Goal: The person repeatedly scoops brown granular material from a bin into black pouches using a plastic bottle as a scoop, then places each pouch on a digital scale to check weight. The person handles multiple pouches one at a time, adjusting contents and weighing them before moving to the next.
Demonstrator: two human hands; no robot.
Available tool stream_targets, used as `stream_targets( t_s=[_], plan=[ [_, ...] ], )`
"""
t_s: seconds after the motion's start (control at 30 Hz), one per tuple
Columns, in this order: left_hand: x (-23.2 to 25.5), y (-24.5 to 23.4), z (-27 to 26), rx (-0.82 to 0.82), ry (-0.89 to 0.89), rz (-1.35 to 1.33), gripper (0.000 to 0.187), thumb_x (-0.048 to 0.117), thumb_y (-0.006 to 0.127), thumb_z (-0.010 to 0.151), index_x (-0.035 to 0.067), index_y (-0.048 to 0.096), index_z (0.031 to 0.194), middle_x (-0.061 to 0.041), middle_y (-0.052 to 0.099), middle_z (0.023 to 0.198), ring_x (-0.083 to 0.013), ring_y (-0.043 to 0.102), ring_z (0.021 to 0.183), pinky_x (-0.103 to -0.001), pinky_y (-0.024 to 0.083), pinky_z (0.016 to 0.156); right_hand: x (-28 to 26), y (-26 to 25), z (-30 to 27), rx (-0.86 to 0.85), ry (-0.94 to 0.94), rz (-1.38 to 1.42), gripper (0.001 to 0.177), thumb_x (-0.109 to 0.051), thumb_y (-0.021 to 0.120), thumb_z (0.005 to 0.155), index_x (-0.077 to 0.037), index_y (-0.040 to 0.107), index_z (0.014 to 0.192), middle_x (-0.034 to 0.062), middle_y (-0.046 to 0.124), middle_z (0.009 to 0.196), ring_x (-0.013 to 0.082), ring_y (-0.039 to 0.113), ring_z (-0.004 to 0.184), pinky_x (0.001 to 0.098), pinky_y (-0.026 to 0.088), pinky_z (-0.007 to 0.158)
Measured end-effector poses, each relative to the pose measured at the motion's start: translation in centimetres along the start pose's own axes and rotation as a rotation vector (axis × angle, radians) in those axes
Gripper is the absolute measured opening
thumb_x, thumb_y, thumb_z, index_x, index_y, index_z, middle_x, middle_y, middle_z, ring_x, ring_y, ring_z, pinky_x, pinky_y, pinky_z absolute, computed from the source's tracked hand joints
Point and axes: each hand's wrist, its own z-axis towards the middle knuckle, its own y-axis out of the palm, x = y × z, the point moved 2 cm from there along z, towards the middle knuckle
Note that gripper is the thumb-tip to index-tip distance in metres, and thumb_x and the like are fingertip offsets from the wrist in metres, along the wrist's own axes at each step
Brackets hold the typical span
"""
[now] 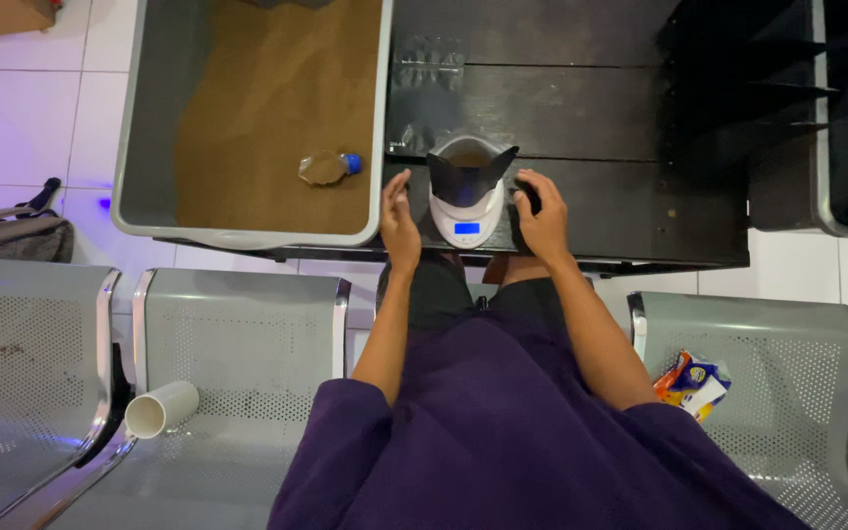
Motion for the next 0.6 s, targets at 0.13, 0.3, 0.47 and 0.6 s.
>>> stream_targets(
  t_s=[0.13,0.3,0.47,0.6],
  plan=[
    [-0.1,0.1,0.2,0.004,-0.025,0.078,0.031,0.022,0.045,0.110,0.015,0.063,0.134,-0.005,0.067,0.135,-0.0234,0.059,0.130,-0.039,0.045,0.111,-0.5,0.0,0.1,-0.004,-0.010,-0.014,0.026,0.000,0.065,0.099,-0.005,0.068,0.124,0.0150,0.066,0.124,0.0380,0.060,0.126,0.0494,0.047,0.106],
    [0.0,0.1,-0.1,0.006,-0.002,0.100,0.029,0.011,0.048,0.106,0.010,0.066,0.128,-0.010,0.070,0.131,-0.0269,0.062,0.127,-0.039,0.049,0.106,-0.2,0.1,-0.1,0.006,-0.073,-0.024,0.023,-0.002,0.068,0.095,-0.008,0.072,0.117,0.0140,0.069,0.118,0.0391,0.064,0.122,0.0494,0.050,0.103],
    [-0.3,0.3,0.0,0.005,0.013,0.131,0.028,0.010,0.050,0.105,0.010,0.067,0.127,-0.011,0.070,0.129,-0.0283,0.063,0.125,-0.041,0.051,0.104,-0.2,0.1,-0.1,0.001,-0.075,-0.027,0.021,-0.004,0.069,0.095,-0.009,0.073,0.115,0.0132,0.070,0.116,0.0388,0.064,0.122,0.0489,0.050,0.102],
    [0.5,0.4,-0.3,0.008,-0.017,0.133,0.030,0.010,0.050,0.105,0.013,0.066,0.130,-0.009,0.070,0.129,-0.0308,0.062,0.125,-0.042,0.051,0.105,-0.6,0.1,-0.2,0.010,-0.075,-0.012,0.020,-0.002,0.069,0.094,-0.008,0.074,0.113,0.0139,0.070,0.115,0.0399,0.064,0.121,0.0490,0.051,0.102]
  ],
)
